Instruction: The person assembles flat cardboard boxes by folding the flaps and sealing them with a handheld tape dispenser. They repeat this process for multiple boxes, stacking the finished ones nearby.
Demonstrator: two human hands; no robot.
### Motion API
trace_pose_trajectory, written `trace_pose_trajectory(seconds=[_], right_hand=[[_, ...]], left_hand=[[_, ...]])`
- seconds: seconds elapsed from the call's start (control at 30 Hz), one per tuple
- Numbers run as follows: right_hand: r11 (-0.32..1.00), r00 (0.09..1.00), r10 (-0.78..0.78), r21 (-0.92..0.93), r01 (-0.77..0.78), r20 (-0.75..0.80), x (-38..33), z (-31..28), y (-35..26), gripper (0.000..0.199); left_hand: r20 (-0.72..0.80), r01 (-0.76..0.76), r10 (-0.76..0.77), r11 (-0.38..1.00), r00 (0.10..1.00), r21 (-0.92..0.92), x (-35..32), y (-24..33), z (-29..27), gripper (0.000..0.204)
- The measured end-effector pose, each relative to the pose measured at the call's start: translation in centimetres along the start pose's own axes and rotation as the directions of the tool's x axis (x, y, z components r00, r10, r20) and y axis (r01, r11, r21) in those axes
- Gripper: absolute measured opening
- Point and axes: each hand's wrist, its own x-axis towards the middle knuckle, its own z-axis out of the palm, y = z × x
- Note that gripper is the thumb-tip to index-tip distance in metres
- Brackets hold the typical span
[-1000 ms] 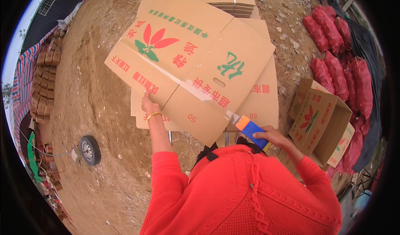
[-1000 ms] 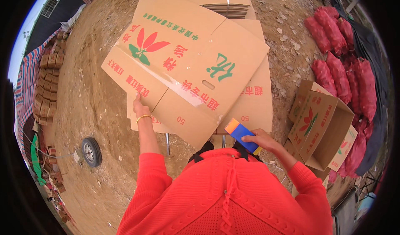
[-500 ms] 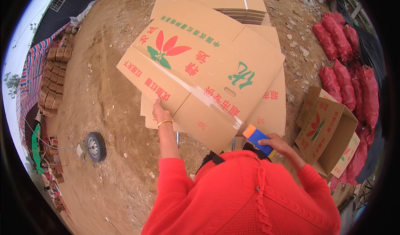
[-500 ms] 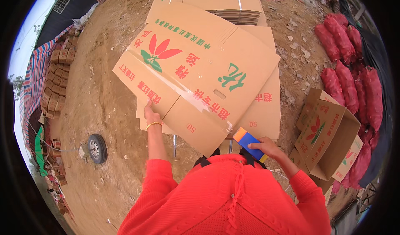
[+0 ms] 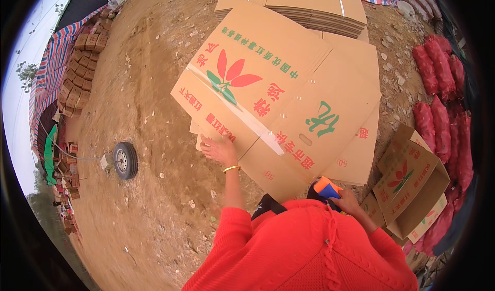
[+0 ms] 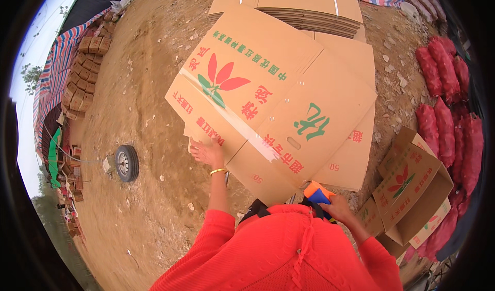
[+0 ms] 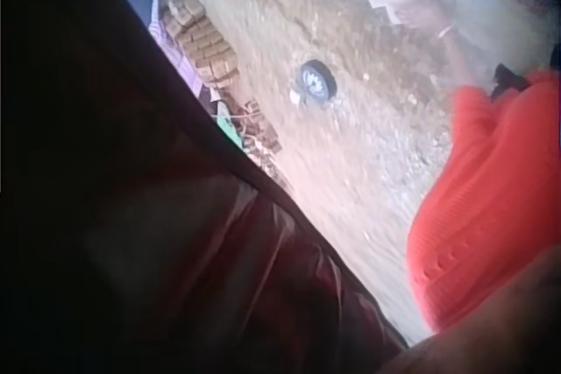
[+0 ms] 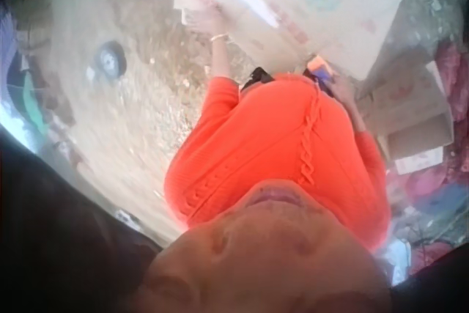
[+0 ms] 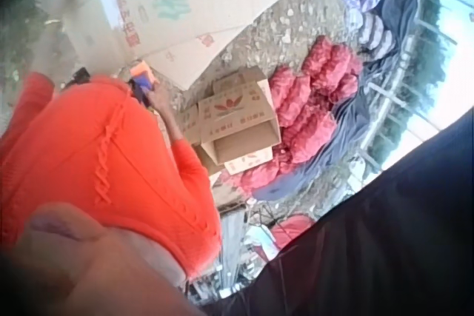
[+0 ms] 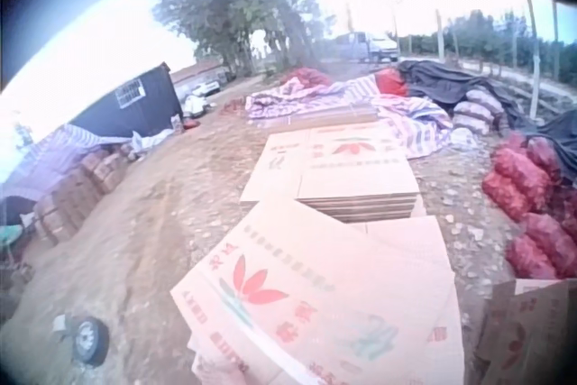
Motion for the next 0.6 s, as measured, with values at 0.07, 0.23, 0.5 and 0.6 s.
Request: trace_pose_trajectory(seconds=[0.07,0.23,0.5,0.6], right_hand=[[0.998,0.999,0.023,0.051,-0.025,0.035,0.3,0.1,-0.4,0.055],[0.966,0.992,0.1,0.232,-0.117,0.081,0.1,1.1,-0.2,0.047],[0.929,0.974,0.212,0.293,-0.226,0.079,-1.2,0.0,-3.0,0.04],[0.926,0.973,0.211,0.298,-0.231,0.097,-0.6,0.4,-3.7,0.04]], left_hand=[[0.003,-0.279,0.28,0.96,0.96,-0.035,2.2,-0.3,2.0,0.075],[0.095,-0.685,0.687,0.726,0.72,-0.064,11.0,2.0,8.3,0.069],[0.143,-0.685,0.68,0.728,0.719,-0.017,25.8,8.4,14.4,0.072],[0.114,-0.602,0.596,0.798,0.795,0.029,30.6,8.9,15.3,0.072]])
